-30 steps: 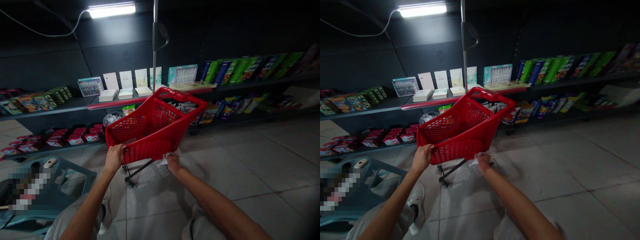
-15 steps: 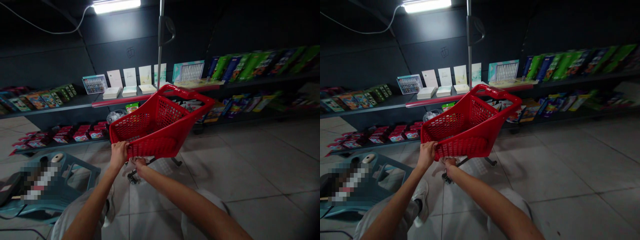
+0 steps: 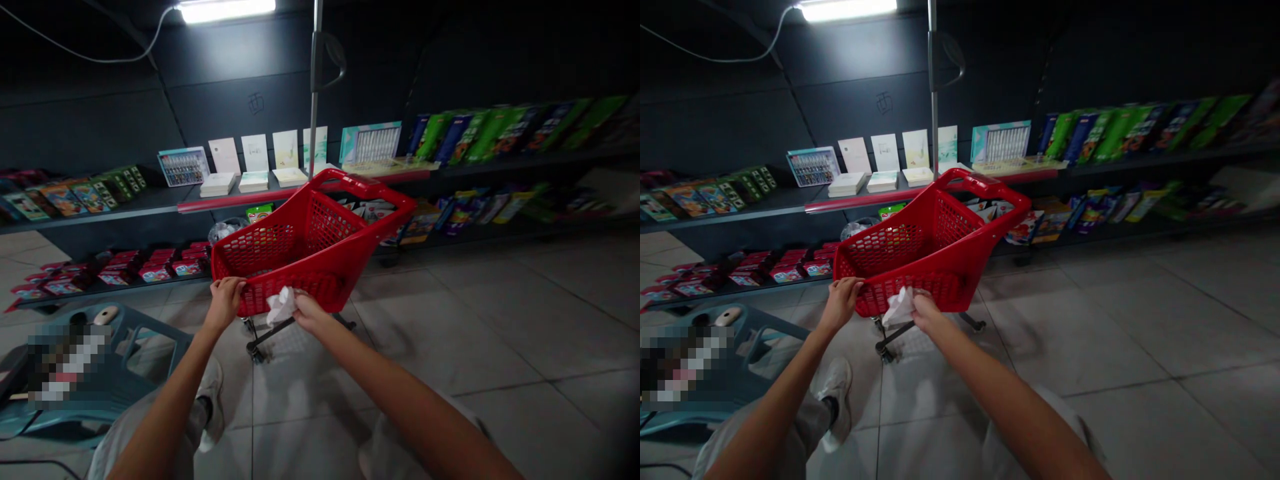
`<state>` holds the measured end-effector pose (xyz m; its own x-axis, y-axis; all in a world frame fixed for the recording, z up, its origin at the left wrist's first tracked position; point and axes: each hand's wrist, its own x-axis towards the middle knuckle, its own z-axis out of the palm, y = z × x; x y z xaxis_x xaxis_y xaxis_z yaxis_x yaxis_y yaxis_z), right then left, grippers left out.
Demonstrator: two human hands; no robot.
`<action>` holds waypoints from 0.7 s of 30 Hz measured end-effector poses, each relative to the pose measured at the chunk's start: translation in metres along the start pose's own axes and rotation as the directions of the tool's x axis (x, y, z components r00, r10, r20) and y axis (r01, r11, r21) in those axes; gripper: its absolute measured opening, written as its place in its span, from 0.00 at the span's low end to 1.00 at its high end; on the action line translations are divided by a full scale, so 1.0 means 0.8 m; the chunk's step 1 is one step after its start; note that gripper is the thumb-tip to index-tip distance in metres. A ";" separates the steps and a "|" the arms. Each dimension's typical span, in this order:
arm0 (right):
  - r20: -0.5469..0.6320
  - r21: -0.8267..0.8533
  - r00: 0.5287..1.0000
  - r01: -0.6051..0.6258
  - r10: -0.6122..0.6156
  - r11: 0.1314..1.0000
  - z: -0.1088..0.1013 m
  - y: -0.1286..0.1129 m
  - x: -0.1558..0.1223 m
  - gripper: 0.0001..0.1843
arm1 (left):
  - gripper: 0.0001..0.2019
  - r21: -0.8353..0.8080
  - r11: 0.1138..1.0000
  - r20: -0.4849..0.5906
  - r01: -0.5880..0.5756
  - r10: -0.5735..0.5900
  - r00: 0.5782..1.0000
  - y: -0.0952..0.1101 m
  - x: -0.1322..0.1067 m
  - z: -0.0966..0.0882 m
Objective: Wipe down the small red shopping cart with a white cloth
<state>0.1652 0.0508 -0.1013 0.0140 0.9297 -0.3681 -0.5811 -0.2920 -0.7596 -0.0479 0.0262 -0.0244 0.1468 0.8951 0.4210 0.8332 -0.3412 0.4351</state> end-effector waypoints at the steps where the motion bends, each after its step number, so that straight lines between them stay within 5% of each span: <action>1: -0.032 0.011 0.999 -0.001 0.001 1.000 -0.015 -0.017 0.002 0.05 | 0.18 0.002 1.000 0.001 -0.001 0.001 1.000 -0.004 0.002 -0.001; 7: -0.211 0.056 0.971 0.127 -0.113 0.990 -0.098 -0.127 0.001 0.07 | 0.19 0.027 0.999 0.000 -0.033 0.033 0.999 -0.020 0.011 -0.008; 10: -0.346 0.016 0.898 0.296 -0.272 0.955 -0.118 -0.168 -0.006 0.10 | 0.18 0.065 0.997 -0.005 -0.042 0.043 0.999 -0.023 0.013 -0.009; 15: -0.474 -0.249 0.689 0.492 -0.548 0.834 -0.110 -0.189 -0.023 0.12 | 0.18 0.189 0.975 -0.096 -0.119 0.139 0.986 -0.009 0.010 -0.005; 19: -0.292 -0.576 0.427 0.636 -0.856 0.514 -0.090 -0.197 -0.039 0.15 | 0.31 0.230 0.962 -0.115 -0.149 0.178 0.977 0.020 0.001 0.008; 21: -0.206 -0.624 0.352 0.671 -0.913 0.400 -0.084 -0.205 -0.046 0.19 | 0.31 0.235 0.961 -0.080 -0.147 0.170 0.982 0.034 -0.002 0.017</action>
<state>0.3145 0.0495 0.0007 0.7031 0.5477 0.4535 0.2850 0.3673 -0.8854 -0.0181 0.0197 -0.0239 0.2426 0.7982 0.5514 0.9045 -0.3916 0.1689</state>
